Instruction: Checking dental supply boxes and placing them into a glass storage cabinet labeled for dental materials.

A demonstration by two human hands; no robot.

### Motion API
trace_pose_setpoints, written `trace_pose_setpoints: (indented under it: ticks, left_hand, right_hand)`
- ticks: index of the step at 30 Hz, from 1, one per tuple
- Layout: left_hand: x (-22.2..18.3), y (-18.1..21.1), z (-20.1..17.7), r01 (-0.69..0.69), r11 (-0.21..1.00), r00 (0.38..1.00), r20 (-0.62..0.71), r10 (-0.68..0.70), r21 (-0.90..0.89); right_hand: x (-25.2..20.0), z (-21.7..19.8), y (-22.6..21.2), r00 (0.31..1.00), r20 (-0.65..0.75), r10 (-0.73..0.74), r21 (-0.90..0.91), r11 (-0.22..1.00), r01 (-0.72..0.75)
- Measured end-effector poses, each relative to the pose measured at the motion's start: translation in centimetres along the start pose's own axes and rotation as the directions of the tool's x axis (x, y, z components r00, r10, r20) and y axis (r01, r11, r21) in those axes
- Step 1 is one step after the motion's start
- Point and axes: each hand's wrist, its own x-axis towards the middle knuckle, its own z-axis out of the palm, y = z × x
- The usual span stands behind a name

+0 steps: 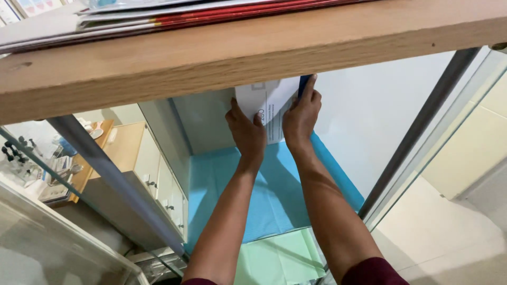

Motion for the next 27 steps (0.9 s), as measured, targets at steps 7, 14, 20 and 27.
trace_pose_setpoints:
  ticks: [7, 14, 20, 27]
  left_hand:
    - [1.2, 2.6, -1.0, 0.063, 0.998, 0.998, -0.005, -0.063, -0.009]
    - [7.1, 4.4, 0.0, -0.387, 0.851, 0.922, 0.118, 0.37, 0.356]
    - [9.7, 6.2, -0.6, -0.653, 0.603, 0.736, 0.193, 0.649, 0.459]
    - [9.8, 6.4, 0.2, -0.598, 0.614, 0.798, 0.306, 0.52, 0.516]
  right_hand:
    - [0.9, -1.0, -1.4, 0.994, 0.106, -0.015, -0.066, 0.998, 0.022]
    - [4.8, -2.0, -3.2, 0.966, 0.248, -0.076, -0.24, 0.961, 0.137]
    - [6.5, -3.0, -4.1, 0.866, 0.155, -0.476, -0.23, 0.835, 0.5]
    - [8.1, -4.2, -5.3, 0.87, 0.27, -0.414, -0.188, 0.863, 0.469]
